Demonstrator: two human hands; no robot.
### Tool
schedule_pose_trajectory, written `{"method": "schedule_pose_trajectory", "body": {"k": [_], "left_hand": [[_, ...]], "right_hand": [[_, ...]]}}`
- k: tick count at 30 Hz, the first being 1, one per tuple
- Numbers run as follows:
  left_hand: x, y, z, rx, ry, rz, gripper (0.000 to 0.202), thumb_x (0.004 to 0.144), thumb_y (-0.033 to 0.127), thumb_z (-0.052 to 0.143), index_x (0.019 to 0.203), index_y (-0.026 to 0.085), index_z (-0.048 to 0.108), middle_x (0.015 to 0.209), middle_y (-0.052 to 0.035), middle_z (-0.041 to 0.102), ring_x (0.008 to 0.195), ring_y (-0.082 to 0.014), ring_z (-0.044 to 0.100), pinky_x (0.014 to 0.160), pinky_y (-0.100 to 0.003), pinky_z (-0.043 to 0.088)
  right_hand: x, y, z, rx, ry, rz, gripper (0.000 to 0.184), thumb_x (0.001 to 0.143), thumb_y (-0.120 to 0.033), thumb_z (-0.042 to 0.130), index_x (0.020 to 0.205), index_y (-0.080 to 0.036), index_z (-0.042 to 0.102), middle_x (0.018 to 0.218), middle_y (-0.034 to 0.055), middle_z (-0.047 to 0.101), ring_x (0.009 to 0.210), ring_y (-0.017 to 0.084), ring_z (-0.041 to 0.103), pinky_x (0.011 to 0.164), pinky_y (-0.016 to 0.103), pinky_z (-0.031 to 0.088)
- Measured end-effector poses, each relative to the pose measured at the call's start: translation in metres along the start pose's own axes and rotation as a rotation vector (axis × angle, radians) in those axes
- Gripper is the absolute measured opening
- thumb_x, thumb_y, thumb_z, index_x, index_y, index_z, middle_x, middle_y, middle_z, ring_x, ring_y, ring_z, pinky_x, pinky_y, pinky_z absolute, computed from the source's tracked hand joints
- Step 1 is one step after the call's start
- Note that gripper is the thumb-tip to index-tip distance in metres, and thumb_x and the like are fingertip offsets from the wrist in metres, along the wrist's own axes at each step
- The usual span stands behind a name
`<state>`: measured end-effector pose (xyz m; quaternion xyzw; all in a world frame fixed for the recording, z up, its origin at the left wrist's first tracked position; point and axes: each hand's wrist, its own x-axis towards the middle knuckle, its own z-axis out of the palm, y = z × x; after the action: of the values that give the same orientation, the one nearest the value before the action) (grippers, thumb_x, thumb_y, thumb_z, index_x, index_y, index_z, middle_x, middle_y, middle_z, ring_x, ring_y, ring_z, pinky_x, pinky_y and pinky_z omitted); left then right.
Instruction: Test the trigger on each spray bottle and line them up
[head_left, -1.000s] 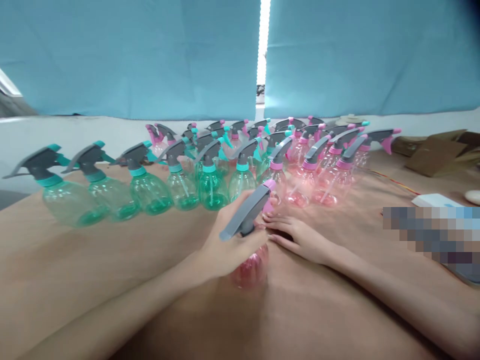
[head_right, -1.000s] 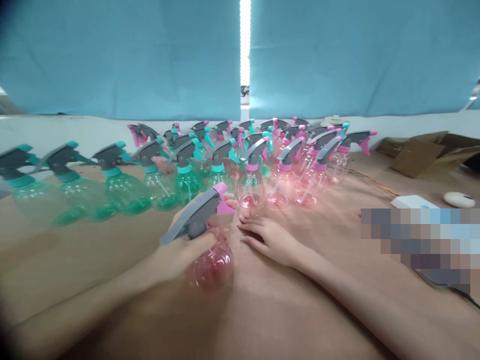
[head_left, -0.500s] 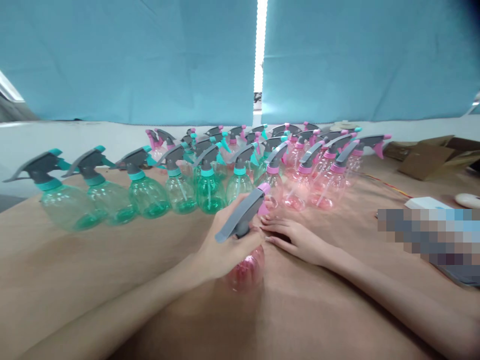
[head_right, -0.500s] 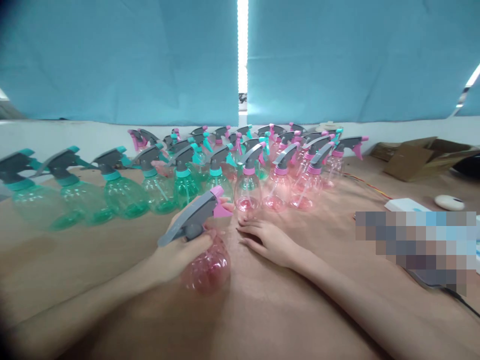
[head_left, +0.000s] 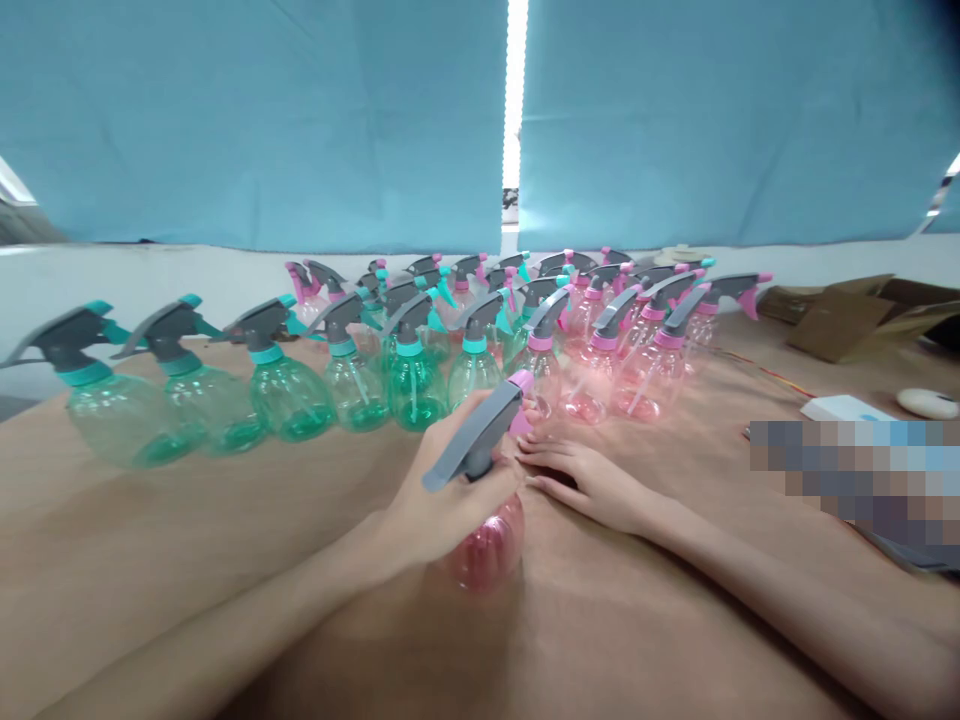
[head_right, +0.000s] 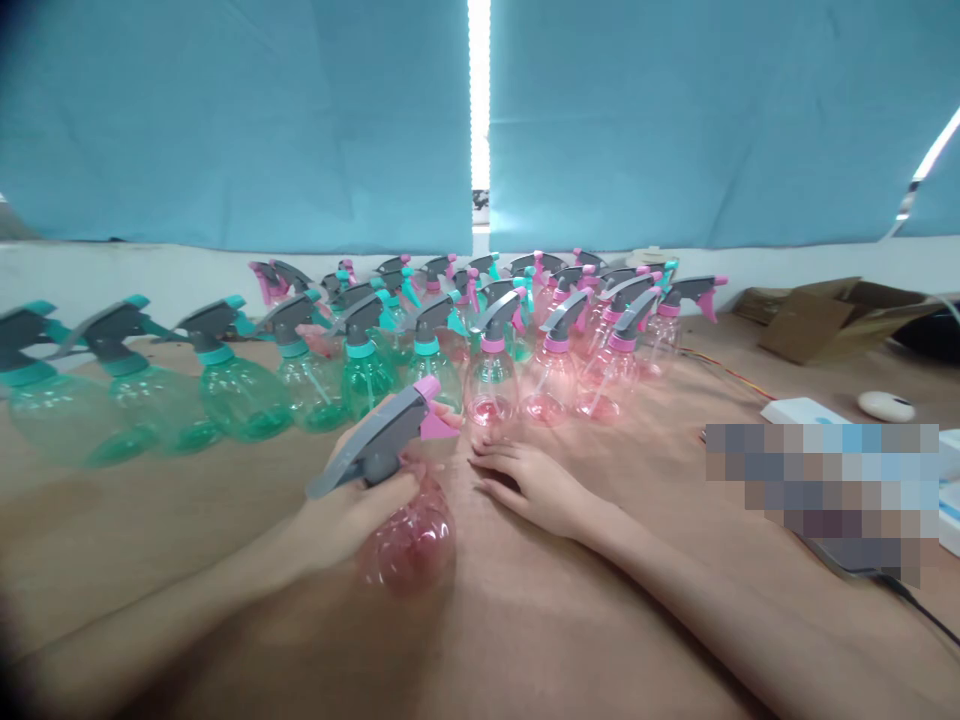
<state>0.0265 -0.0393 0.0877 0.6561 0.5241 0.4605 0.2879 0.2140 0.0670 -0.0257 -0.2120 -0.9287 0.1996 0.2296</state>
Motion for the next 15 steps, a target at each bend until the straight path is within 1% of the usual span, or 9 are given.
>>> {"method": "schedule_pose_trajectory", "body": {"k": [2,5,10,15], "left_hand": [[0.0016,-0.0021,-0.0012,-0.023,-0.036,0.060,0.014,0.067,0.011,0.050,0.072,0.023,0.044,0.062,0.0068,0.047,0.056,-0.0114,0.044,0.054,-0.025,0.038],[0.0026,-0.0056,-0.0024,-0.015,-0.034,0.097,0.016,0.067,0.010,0.049,0.070,0.023,0.040,0.063,0.0067,0.043,0.058,-0.0113,0.042,0.054,-0.025,0.035],[0.0019,-0.0045,-0.0040,0.005,-0.034,0.061,0.017,0.067,0.011,0.047,0.068,0.023,0.035,0.060,0.0071,0.034,0.055,-0.0109,0.035,0.052,-0.026,0.029],[0.0019,-0.0027,-0.0045,0.025,-0.020,0.057,0.016,0.066,0.012,0.046,0.066,0.022,0.034,0.060,0.0060,0.033,0.053,-0.0103,0.032,0.050,-0.026,0.026]], "right_hand": [[-0.0001,-0.0001,-0.0001,0.004,0.002,0.000,0.035,0.095,-0.034,0.048,0.126,-0.022,0.060,0.128,0.0084,0.063,0.124,0.025,0.054,0.105,0.046,0.042],[-0.0002,-0.0004,-0.0005,0.009,0.007,-0.005,0.035,0.095,-0.034,0.049,0.125,-0.022,0.060,0.127,0.0087,0.063,0.123,0.025,0.054,0.104,0.047,0.043],[0.0001,-0.0011,-0.0014,0.007,0.001,-0.003,0.035,0.095,-0.034,0.048,0.126,-0.022,0.060,0.127,0.0085,0.063,0.123,0.025,0.054,0.104,0.046,0.043],[0.0002,-0.0010,-0.0019,0.015,0.004,-0.003,0.035,0.095,-0.035,0.049,0.126,-0.023,0.060,0.127,0.0083,0.064,0.122,0.025,0.055,0.104,0.046,0.043]]}}
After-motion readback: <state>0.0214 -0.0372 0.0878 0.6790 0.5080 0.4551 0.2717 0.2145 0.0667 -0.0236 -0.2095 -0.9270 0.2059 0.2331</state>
